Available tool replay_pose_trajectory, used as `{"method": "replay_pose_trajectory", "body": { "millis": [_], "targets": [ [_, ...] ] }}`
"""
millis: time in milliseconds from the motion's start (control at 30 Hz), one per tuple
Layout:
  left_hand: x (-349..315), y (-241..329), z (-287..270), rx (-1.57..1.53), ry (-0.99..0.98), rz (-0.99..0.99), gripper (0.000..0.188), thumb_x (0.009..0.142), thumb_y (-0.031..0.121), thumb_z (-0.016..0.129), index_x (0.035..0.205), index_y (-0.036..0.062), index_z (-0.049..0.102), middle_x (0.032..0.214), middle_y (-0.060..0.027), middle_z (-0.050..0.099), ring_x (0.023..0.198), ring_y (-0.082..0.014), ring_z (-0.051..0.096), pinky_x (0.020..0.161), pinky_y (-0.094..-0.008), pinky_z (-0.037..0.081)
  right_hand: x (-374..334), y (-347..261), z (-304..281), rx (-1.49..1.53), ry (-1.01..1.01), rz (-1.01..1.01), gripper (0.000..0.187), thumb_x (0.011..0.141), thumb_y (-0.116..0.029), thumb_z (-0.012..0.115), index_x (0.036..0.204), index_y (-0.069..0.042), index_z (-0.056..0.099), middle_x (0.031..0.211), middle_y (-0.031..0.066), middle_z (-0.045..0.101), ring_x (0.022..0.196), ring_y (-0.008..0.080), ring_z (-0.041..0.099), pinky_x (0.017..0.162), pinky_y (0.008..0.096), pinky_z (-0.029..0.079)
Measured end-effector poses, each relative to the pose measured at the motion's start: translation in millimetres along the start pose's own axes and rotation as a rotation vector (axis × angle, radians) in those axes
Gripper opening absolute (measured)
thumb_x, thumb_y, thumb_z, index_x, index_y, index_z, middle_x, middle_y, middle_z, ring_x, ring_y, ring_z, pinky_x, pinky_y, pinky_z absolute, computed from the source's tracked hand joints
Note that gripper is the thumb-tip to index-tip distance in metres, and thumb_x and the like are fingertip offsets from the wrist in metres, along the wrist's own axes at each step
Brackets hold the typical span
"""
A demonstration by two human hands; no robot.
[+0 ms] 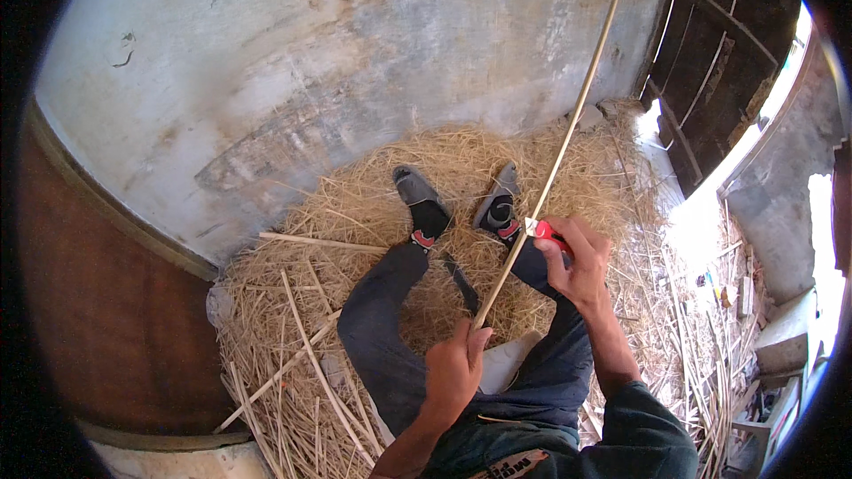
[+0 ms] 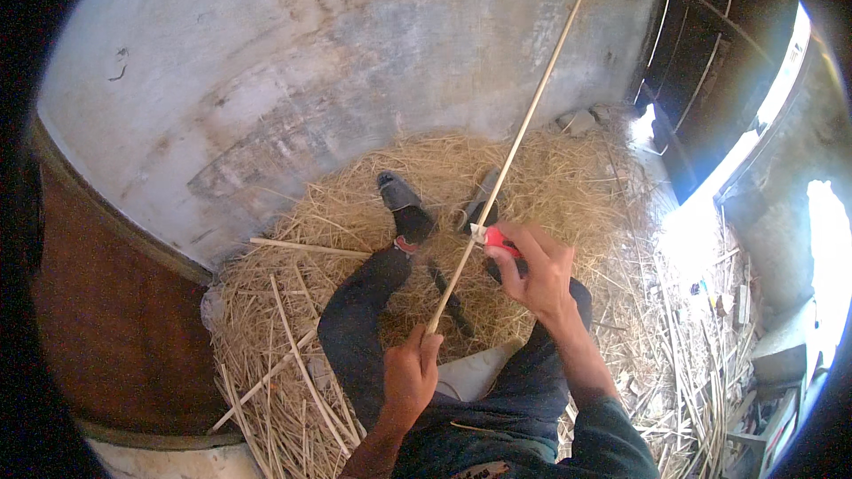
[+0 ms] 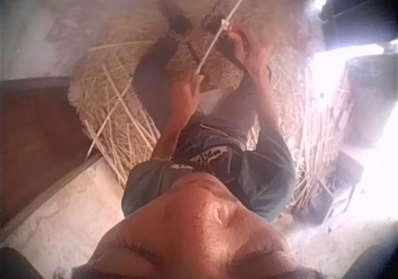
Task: The person sits on a straw-covered floor and uses a red utility knife to shave a long, thin bamboo stick. They repeatedly scrape the surface of the stick to remove the outer layer, rotating the stick to work on different sides.
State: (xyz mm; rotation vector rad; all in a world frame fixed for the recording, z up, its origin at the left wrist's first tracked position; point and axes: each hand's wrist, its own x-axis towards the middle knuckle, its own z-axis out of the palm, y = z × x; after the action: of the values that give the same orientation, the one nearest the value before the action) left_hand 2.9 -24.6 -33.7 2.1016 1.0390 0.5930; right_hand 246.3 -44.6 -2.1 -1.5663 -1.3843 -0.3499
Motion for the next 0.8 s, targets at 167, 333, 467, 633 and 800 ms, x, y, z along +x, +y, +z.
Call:
{"method": "replay_pose_trajectory", "body": {
  "millis": [167,333,467,633,800],
  "targets": [
    [-4,-12,4,-0.002,0.000,0.028,0.032,0.108,0.032,0.057,0.093,0.0042,0.059,0.059,-0.0171,0.057,0.054,-0.0402,0.062,0.047,-0.0480,0.044,0,4,-4,-0.016,-0.062,-0.051,0.024,0.087,-0.020,0.081,0.106,-0.007,0.074,0.082,0.0101,0.070,0.066,0.0271,0.069,0.058,0.0356,0.053],
    [-12,-18,7,0.000,0.053,0.059,0.034,0.109,0.032,0.056,0.093,0.0030,0.060,0.059,-0.0159,0.056,0.051,-0.0367,0.062,0.046,-0.0456,0.044,1,16,4,-0.002,-0.038,-0.035,0.024,0.086,-0.020,0.081,0.105,-0.008,0.074,0.082,0.0086,0.070,0.065,0.0266,0.069,0.057,0.0357,0.053],
    [-16,-27,5,-0.010,0.038,0.040,0.035,0.110,0.033,0.054,0.095,0.0021,0.062,0.058,-0.0153,0.055,0.050,-0.0354,0.061,0.046,-0.0445,0.043,5,16,8,-0.011,-0.056,-0.082,0.025,0.085,-0.018,0.081,0.106,-0.008,0.074,0.082,0.0084,0.070,0.065,0.0267,0.069,0.058,0.0354,0.053],
    [-17,-25,-2,-0.002,0.010,-0.006,0.036,0.110,0.033,0.053,0.094,0.0020,0.062,0.058,-0.0149,0.054,0.049,-0.0356,0.061,0.046,-0.0443,0.043,6,17,14,0.019,-0.056,-0.119,0.026,0.084,-0.017,0.082,0.107,-0.008,0.074,0.081,0.0084,0.070,0.065,0.0266,0.069,0.058,0.0356,0.054],
    [-17,-28,-5,0.028,0.020,-0.002,0.037,0.110,0.034,0.053,0.092,0.0027,0.060,0.057,-0.0154,0.054,0.050,-0.0374,0.061,0.046,-0.0457,0.044,9,14,17,0.003,-0.076,-0.115,0.027,0.083,-0.017,0.082,0.107,-0.008,0.073,0.082,0.0082,0.070,0.064,0.0266,0.068,0.057,0.0355,0.053]
  ]
}}
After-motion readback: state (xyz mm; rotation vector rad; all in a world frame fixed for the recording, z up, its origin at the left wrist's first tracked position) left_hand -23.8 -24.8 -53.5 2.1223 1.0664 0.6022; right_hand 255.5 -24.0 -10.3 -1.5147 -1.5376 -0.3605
